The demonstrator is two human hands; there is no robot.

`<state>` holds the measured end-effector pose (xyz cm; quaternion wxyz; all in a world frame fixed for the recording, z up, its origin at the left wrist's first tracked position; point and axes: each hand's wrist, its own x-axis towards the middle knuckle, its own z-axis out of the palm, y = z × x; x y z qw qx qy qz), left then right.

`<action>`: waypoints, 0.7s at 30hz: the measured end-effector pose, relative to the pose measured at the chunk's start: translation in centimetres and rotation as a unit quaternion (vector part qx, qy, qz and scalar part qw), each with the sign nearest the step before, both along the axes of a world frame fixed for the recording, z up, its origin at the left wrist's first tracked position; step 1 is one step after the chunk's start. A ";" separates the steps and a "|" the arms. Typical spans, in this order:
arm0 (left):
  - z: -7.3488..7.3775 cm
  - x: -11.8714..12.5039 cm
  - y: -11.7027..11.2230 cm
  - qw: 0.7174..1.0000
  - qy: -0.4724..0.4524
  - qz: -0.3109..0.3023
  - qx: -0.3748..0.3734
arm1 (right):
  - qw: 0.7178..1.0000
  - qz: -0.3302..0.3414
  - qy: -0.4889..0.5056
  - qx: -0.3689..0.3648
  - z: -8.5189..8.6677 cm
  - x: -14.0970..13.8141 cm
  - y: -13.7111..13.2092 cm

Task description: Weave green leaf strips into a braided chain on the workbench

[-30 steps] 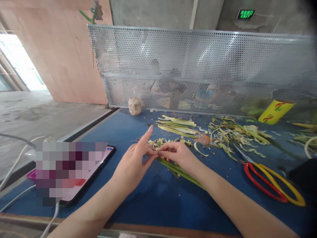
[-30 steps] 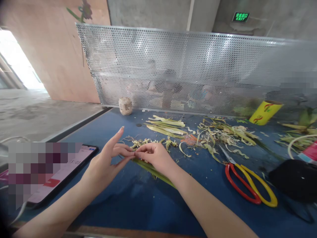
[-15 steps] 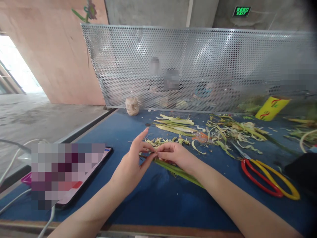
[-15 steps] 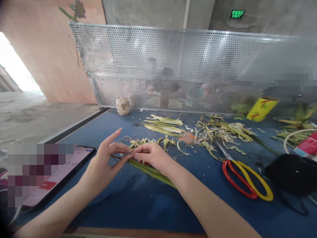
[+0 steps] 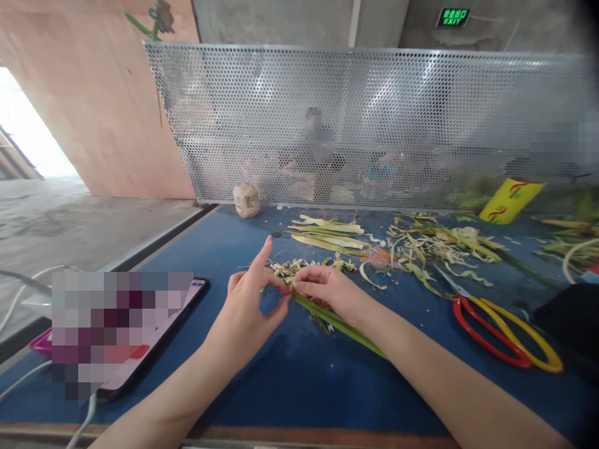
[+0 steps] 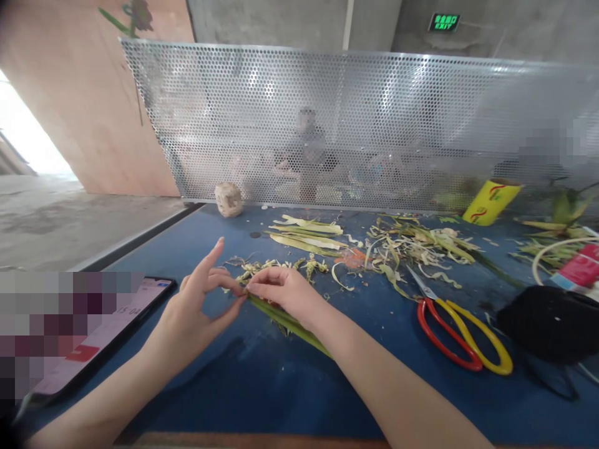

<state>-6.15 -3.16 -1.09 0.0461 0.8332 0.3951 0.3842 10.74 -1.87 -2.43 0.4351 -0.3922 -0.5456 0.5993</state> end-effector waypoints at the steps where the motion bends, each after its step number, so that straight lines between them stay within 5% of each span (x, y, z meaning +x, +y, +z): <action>1: 0.0 0.0 0.0 1.000 -0.003 -0.003 -0.006 | 1.000 0.006 -0.002 0.003 -0.1 0.0 0.1; 8: -0.6 -0.1 0.7 0.994 -0.046 -0.038 -0.091 | 0.999 0.030 -0.008 0.035 -0.5 0.4 0.3; 21: -0.2 -0.2 0.5 0.992 0.014 -0.021 -0.122 | 0.988 -0.022 -0.125 0.082 0.2 0.5 -0.1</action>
